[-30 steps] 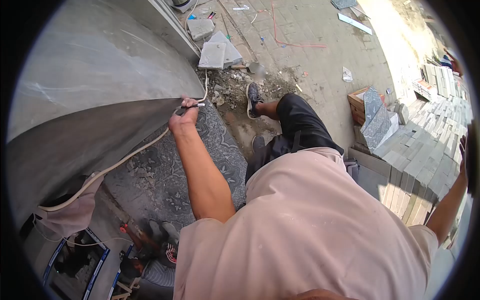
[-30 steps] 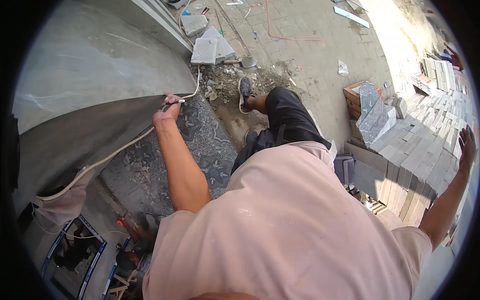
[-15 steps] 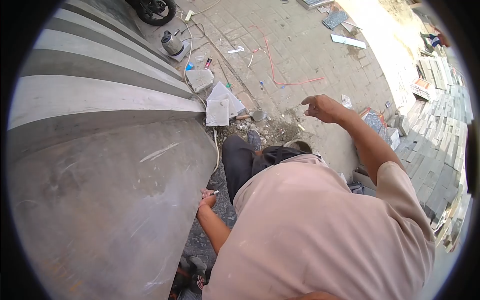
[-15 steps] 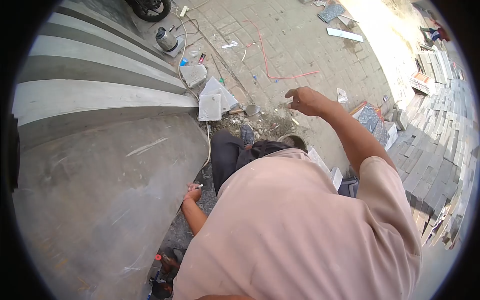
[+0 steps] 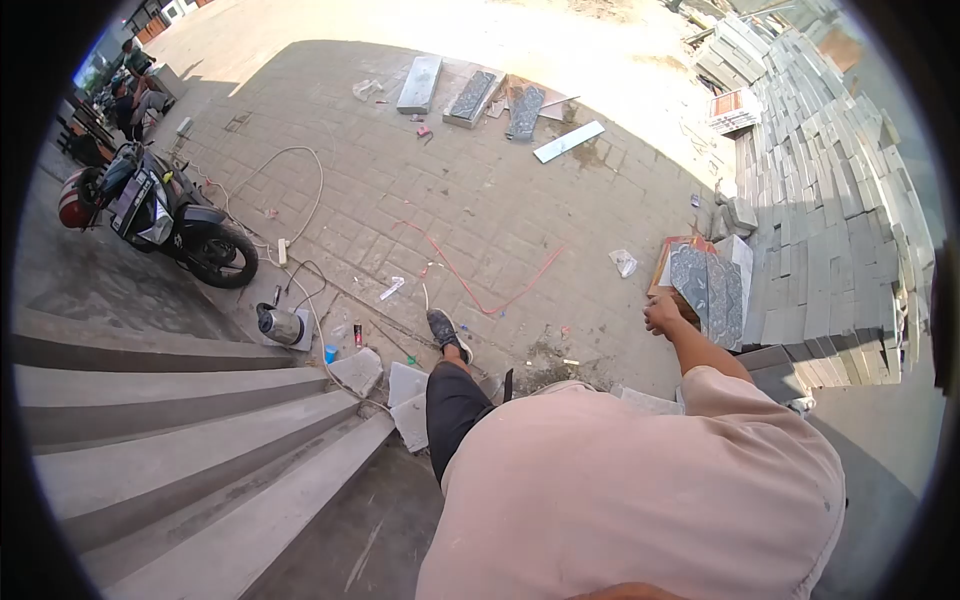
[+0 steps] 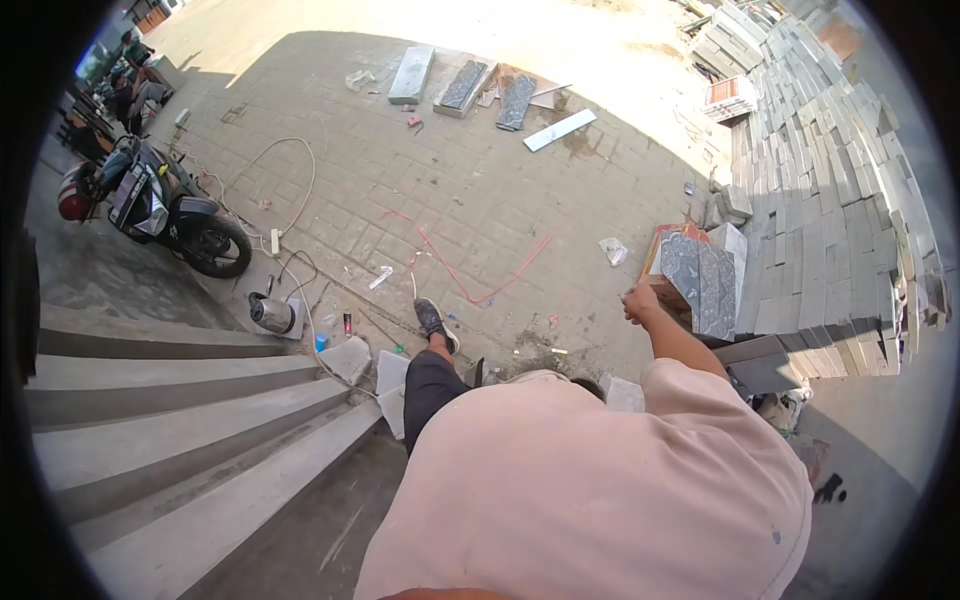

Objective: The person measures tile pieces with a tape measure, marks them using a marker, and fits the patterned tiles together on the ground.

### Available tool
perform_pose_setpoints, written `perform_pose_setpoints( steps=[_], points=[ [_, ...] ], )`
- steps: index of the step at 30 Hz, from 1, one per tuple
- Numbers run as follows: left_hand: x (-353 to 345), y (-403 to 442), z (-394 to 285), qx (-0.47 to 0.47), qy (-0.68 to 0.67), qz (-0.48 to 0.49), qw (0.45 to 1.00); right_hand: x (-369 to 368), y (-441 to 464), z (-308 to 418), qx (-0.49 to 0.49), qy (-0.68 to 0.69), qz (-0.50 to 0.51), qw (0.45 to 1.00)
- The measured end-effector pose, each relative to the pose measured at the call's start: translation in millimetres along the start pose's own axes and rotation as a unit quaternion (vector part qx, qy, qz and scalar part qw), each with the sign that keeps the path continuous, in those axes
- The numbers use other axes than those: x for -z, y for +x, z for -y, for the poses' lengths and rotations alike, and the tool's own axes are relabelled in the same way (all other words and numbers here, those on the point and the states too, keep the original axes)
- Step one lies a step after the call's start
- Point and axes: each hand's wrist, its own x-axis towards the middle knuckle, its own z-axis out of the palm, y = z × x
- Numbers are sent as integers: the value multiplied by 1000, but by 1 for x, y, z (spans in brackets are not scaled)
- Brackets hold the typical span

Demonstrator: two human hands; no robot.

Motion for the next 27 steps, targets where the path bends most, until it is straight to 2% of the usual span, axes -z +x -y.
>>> perform_pose_setpoints(
  steps=[1, 3, 6, 8, 10, 11, 12, 13, 14, 16, 18, 20, 22, 26, 27],
  points=[
    [-39, 2, -1, -9, 34, 11, 999, -7, -19, 11, 1, -63, -60, 996],
    [-116, 1, -7, -27, 93, 33, 995, -8, -25, 30, 0, -51, -73, 996],
    [-214, -4, -20, -57, 155, 55, 985, -19, 15, 42, -33, -25, -51, 998],
    [-273, -12, -31, -78, 198, 58, 975, -22, 25, 67, -70, -139, 62, 986],
    [-336, -28, -54, -113, 255, 57, 958, -14, -7, 134, -1, -135, 90, 987],
    [-373, -36, -66, -135, 296, 63, 943, -10, -6, 156, 52, -104, 69, 991],
    [-412, -46, -79, -160, 347, 68, 922, -8, -7, 165, 172, -23, -24, 985],
    [-455, -63, -90, -186, 407, 79, 891, -2, -24, 182, 238, -14, -103, 966],
    [-497, -69, -103, -210, 479, 96, 847, 1, -48, 200, 260, 69, -169, 948],
    [-581, -83, -112, -256, 603, 133, 744, 7, -73, 199, 250, 61, -248, 934],
    [-657, -89, -102, -293, 688, 169, 641, -2, -73, 174, 180, 89, -266, 943],
    [-718, -100, -58, -299, 739, 198, 570, -14, -68, 139, 118, 111, -281, 946],
    [-768, -113, 4, -297, 781, 224, 501, -43, -36, 92, -22, 28, -230, 973],
    [-850, -157, 152, -294, 850, 268, 345, -86, 30, 9, -94, 107, -233, 962],
    [-867, -171, 194, -292, 864, 282, 297, -105, 54, -25, -97, 75, -229, 966]
  ],
)
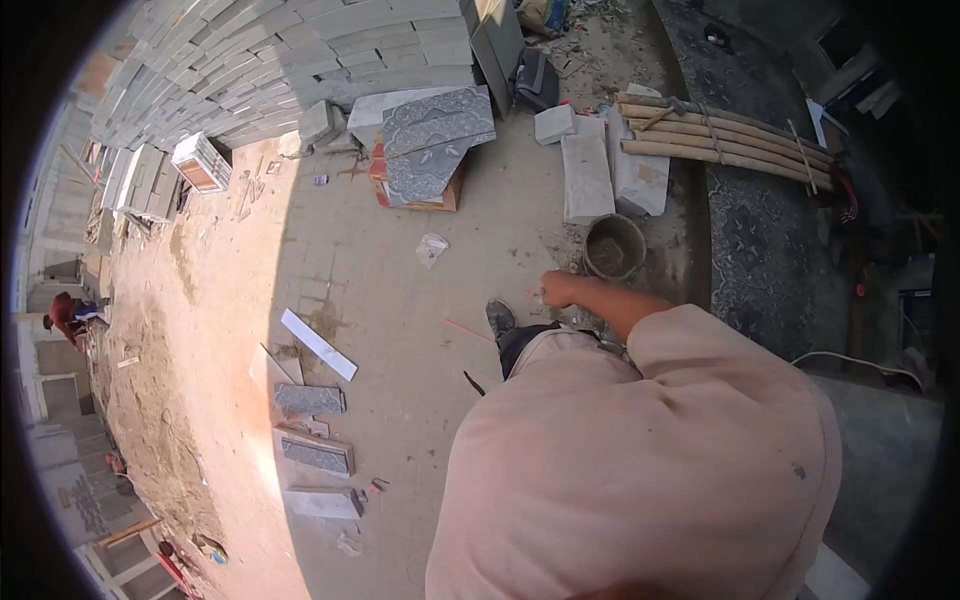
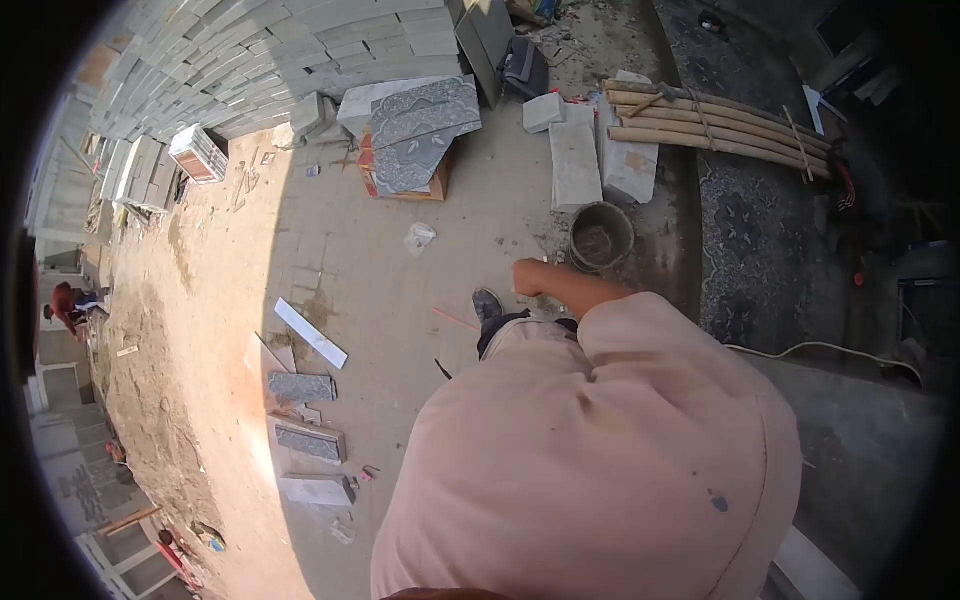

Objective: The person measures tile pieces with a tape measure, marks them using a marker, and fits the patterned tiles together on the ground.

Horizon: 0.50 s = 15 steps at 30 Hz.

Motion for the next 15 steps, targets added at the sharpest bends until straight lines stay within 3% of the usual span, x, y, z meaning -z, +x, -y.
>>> perform_pose_setpoints(
  steps=[2, 4, 6, 7, 8, 10, 11, 12, 13, 14, 15],
  points=[
    [-30, 26, -89, -40, 79, 40, 995, -44, 26, -50, -26, -1, -4, 1000],
    [-67, 49, -172, -78, 151, 77, 983, -67, 41, -99, -77, -170, 5, 982],
    [-100, 69, -248, -114, 220, 104, 963, -51, 1, -117, -83, -187, -105, 973],
    [-116, 78, -282, -130, 251, 114, 952, -41, -28, -112, -187, 69, -167, 966],
    [-134, 86, -313, -145, 279, 123, 941, -32, -53, -103, -247, 202, -191, 928],
    [-171, 103, -375, -182, 322, 140, 919, -13, -100, -84, -373, 406, -277, 787],
    [-186, 116, -404, -202, 339, 149, 907, -17, -118, -76, -438, 474, -318, 695],
    [-205, 123, -434, -225, 358, 158, 892, -35, -133, -74, -457, 482, -323, 674],
    [-226, 133, -461, -241, 374, 168, 880, -74, -146, -79, -449, 389, -351, 724],
    [-246, 129, -489, -252, 429, 179, 849, -85, -169, -63, -471, 426, -360, 684],
    [-270, 128, -503, -249, 387, 187, 868, -96, -189, -41, -501, 488, -373, 610]
  ],
)
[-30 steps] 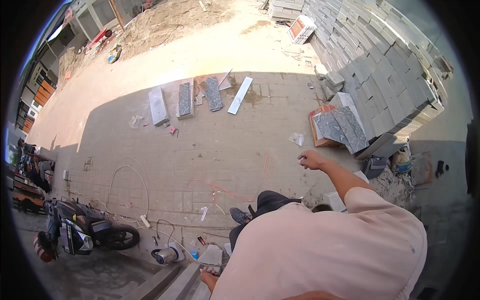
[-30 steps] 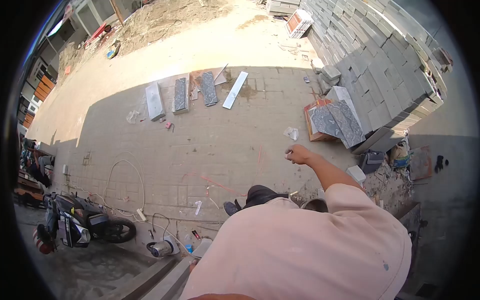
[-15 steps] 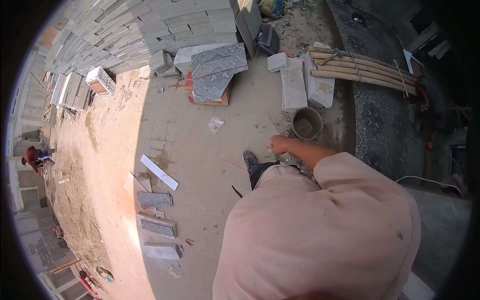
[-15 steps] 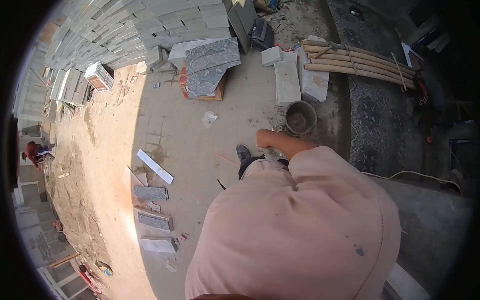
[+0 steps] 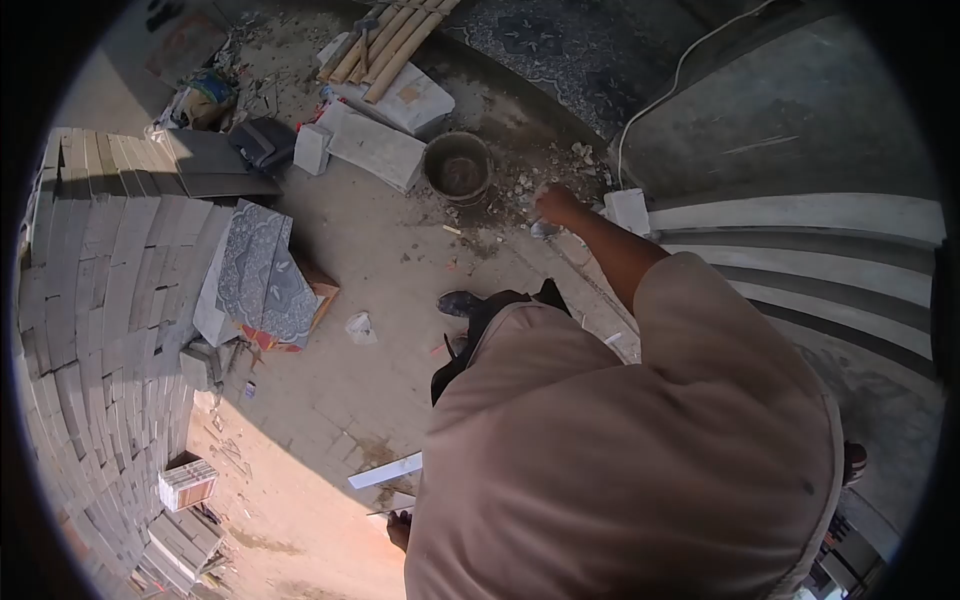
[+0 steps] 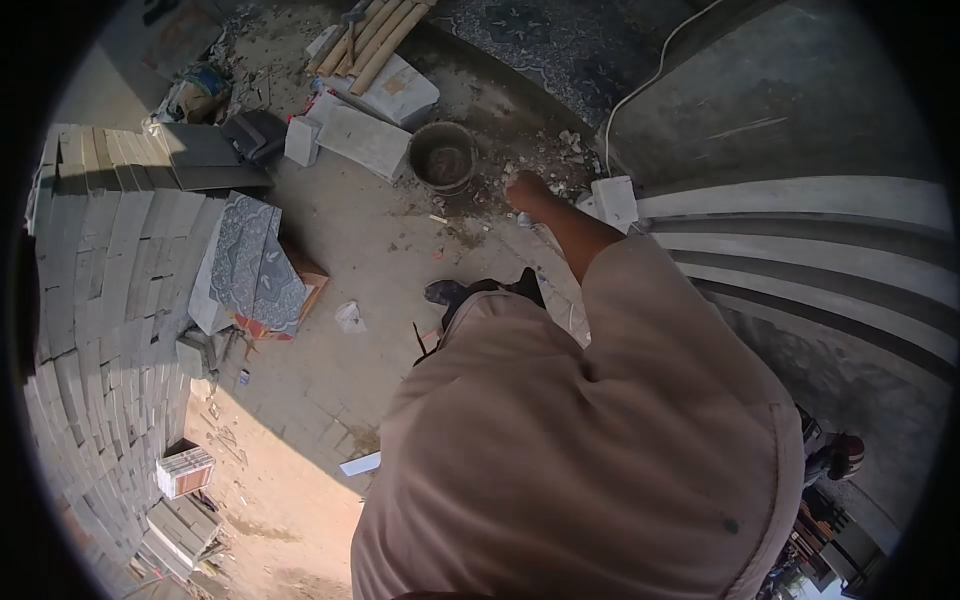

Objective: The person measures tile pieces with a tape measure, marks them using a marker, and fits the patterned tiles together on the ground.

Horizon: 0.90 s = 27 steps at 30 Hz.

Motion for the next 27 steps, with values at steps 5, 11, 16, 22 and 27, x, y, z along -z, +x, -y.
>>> perform_pose_setpoints(
  steps=[5, 11, 16, 22, 27],
  points=[
    [-92, -17, -142, -64, 121, 129, 982, 9, -145, -110, -219, 204, -129, 945],
    [-194, -3, -209, -156, 91, 271, 945, -84, -361, -250, -400, 187, 52, 896],
    [-227, -10, -210, -180, 126, 348, 911, -116, -433, -168, -517, 228, -21, 825],
    [-219, 15, -165, -44, 279, 327, 902, -76, -387, -128, -348, 351, -104, 863],
    [-209, 0, -157, -126, 318, 307, 888, 36, -318, -112, -198, 316, -236, 898]
  ],
)
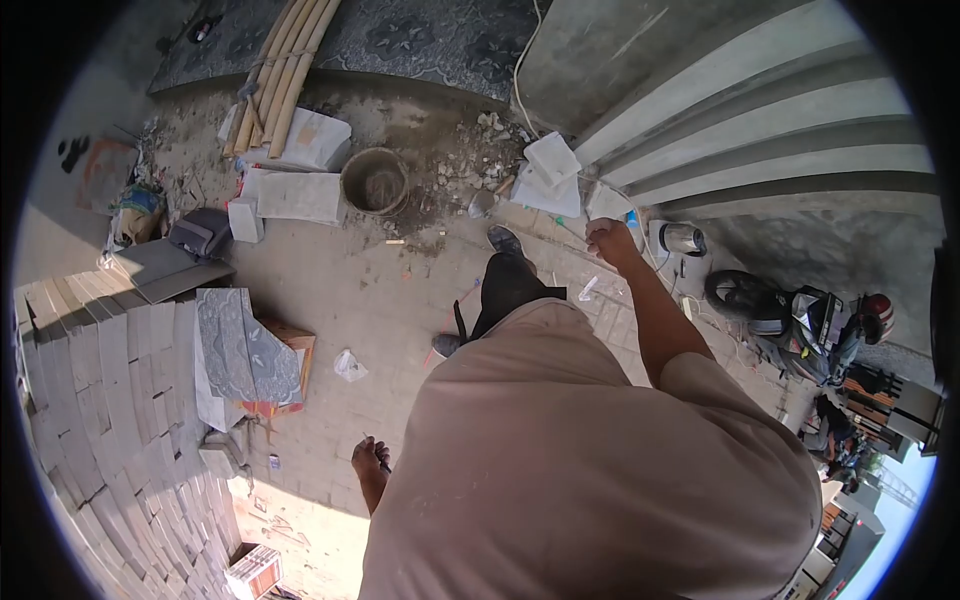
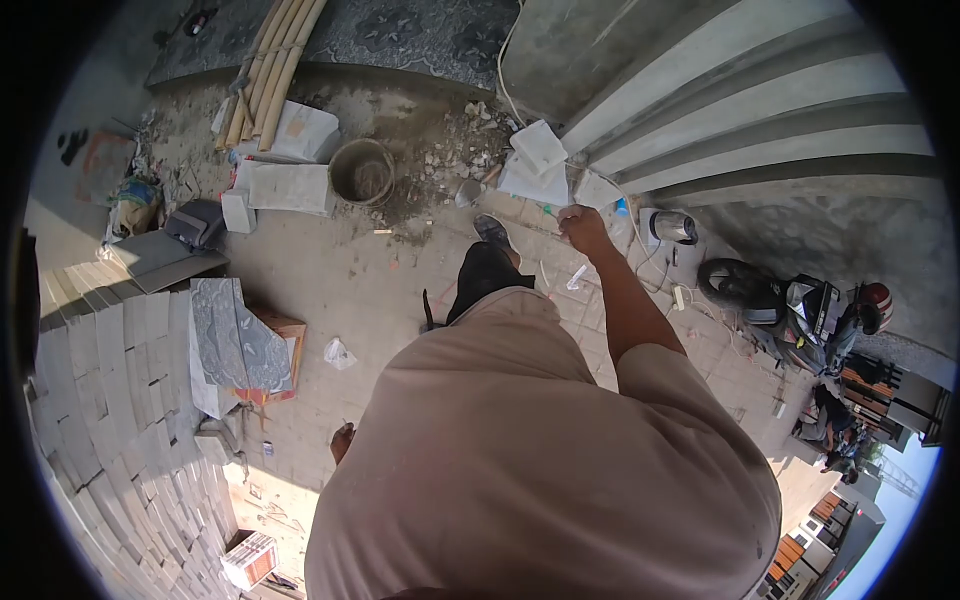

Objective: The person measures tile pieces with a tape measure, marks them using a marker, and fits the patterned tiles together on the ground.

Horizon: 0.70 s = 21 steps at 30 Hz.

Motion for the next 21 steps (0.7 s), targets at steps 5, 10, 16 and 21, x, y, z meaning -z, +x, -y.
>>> perform_pose_setpoints(
  steps=[5, 10, 16, 21],
  points=[
    [-29, -2, -15, 11, -65, -58, 996, 86, 117, 127, 225, -40, -113, 967],
    [-129, -59, -69, 17, -161, -146, 976, 167, 194, 283, 413, -99, -319, 847],
    [-252, -89, -108, -15, -140, -135, 981, 224, 215, 419, 536, -127, -510, 661],
    [-300, -105, -132, -38, -116, -135, 983, 254, 250, 464, 606, -235, -592, 477]
  ],
)
